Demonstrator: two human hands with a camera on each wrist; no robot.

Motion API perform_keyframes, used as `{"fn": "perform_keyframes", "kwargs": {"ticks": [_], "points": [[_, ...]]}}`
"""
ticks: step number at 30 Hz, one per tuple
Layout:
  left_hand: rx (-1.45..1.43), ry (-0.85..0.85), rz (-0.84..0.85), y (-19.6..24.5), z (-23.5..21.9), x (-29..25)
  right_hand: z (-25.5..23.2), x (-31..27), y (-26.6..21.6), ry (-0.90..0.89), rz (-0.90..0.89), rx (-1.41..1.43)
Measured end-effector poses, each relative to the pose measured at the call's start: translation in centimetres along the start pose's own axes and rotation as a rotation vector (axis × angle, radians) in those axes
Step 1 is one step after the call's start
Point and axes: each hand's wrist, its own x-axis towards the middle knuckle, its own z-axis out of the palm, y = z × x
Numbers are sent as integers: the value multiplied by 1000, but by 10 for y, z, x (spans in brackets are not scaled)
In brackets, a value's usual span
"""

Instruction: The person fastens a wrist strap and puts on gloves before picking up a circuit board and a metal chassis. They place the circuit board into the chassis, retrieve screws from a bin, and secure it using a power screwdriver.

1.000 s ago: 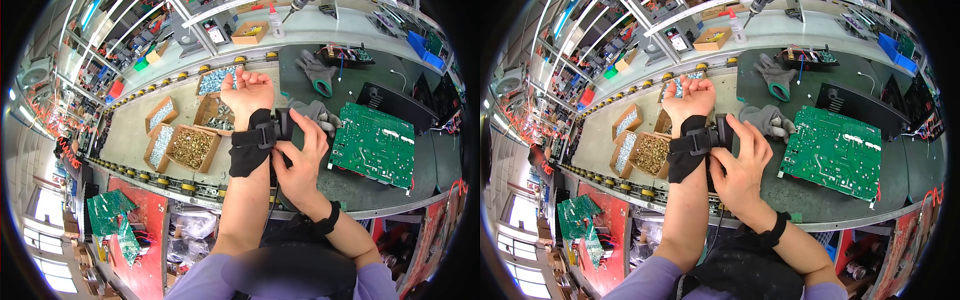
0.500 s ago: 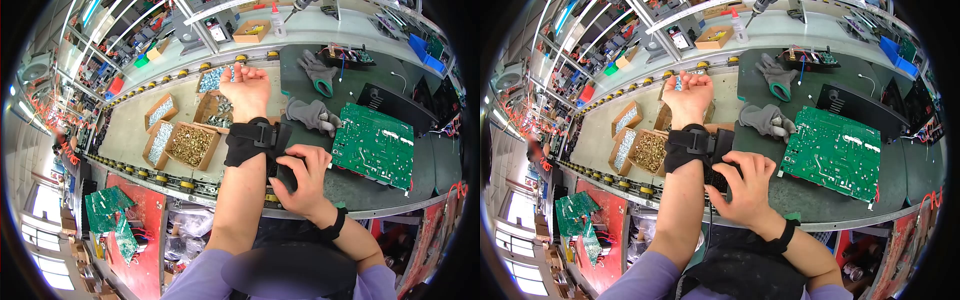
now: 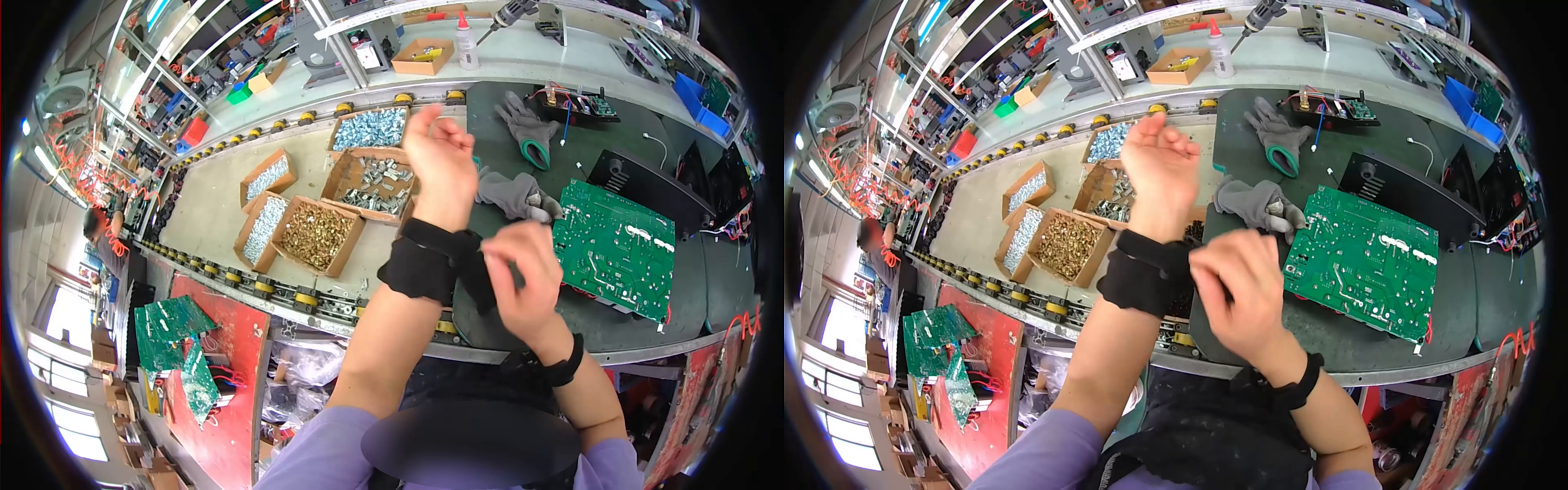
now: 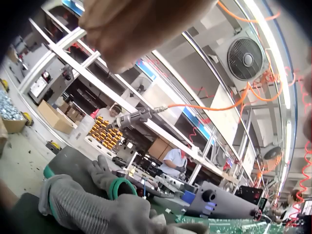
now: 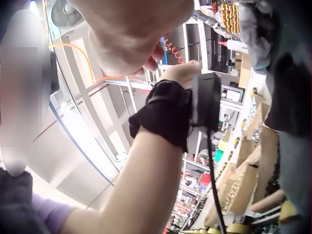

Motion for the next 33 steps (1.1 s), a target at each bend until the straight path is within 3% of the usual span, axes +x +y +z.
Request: {"fn": "perform_keyframes", "kwargs": {"ticks": [4, 6, 7, 8, 10, 13, 15, 16, 18, 21, 23, 24, 26, 28, 30, 33], "points": [[236, -120, -6, -18, -3, -7, -4, 17, 3, -128, 72, 14], [246, -116, -7, -23, -6, -9, -11, 17, 9, -352, 219, 96], [278, -132, -18, -26, -7, -10, -12, 18, 8, -368, 388, 206], [311, -150, -29, -28, -7, -11, -12, 18, 7, -371, 384, 205], [323, -163, -28, -30, -8, -13, -13, 16, 7, -374, 595, 309], [479, -143, 49, -32, -8, -12, -13, 15, 3, -317, 442, 148], [672, -195, 311, -39, -8, -9, -11, 18, -5, -307, 353, 83], [669, -191, 314, -42, -9, -6, -11, 19, -9, -293, 267, 22], [880, -242, 591, -47, -12, 0, -10, 17, -11, -298, 256, -4], [1080, -196, 629, -48, -8, -7, -9, 15, -15, -306, 212, -59], [1262, -163, 665, -46, -7, -11, -10, 13, -16, -320, 376, 102], [1258, -158, 669, -46, -8, -14, -12, 12, -15, -325, 372, 103], [1393, -215, 744, -47, -12, -19, -18, 11, -9, -288, 699, 558], [1428, -259, 750, -49, -16, -21, -20, 13, -8, -250, 755, 719], [1529, -339, 890, -53, -19, -20, -24, 15, -6, -347, 935, 1000], [1574, -406, 1084, -59, -24, -20, -30, 18, -5, -366, 975, 1163]]}}
